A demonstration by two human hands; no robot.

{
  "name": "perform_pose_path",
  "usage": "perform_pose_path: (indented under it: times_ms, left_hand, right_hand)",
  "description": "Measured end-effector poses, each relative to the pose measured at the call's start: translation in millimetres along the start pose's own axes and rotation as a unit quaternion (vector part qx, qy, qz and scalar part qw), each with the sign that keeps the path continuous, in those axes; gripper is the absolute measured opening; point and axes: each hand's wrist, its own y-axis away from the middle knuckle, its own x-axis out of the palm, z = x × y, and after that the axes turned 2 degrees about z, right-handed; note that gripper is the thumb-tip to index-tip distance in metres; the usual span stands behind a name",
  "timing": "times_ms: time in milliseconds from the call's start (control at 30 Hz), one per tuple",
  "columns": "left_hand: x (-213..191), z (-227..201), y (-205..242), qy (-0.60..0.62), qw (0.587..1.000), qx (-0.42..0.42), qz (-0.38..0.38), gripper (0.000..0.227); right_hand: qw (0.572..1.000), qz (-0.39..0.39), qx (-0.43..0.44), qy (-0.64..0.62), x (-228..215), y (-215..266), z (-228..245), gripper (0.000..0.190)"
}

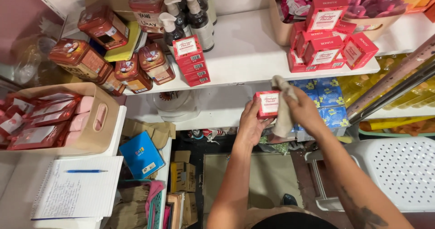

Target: Wiping and organizing various beauty products on a shelf.

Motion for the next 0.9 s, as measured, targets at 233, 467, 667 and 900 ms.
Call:
perform_pose_path:
  times_ms: [233, 467, 667, 900]
  left_hand:
    - [10, -2, -7, 0.020, 0.998, 0.040, 0.037, 0.056]
    - [-3, 9, -17, -0.030, 0.997, 0.071, 0.018, 0.056]
    - [-12, -2, -13, -0.024, 0.999, 0.040, 0.004, 0.056]
    - [-30, -22, -9, -0.043, 0.997, 0.027, -0.061, 0.060]
  right_hand:
    - [0.791, 0.151, 0.147, -0.574, -6, 4, -8, 0.051]
    - [0.852, 0.125, 0.123, -0.493, 11, 10, -21, 0.046]
    - [0.923, 0.080, 0.076, -0.369, 11, 13, -18, 0.040]
    - [0.975, -0.024, -0.097, -0.201, -5, 10, 1, 0.030]
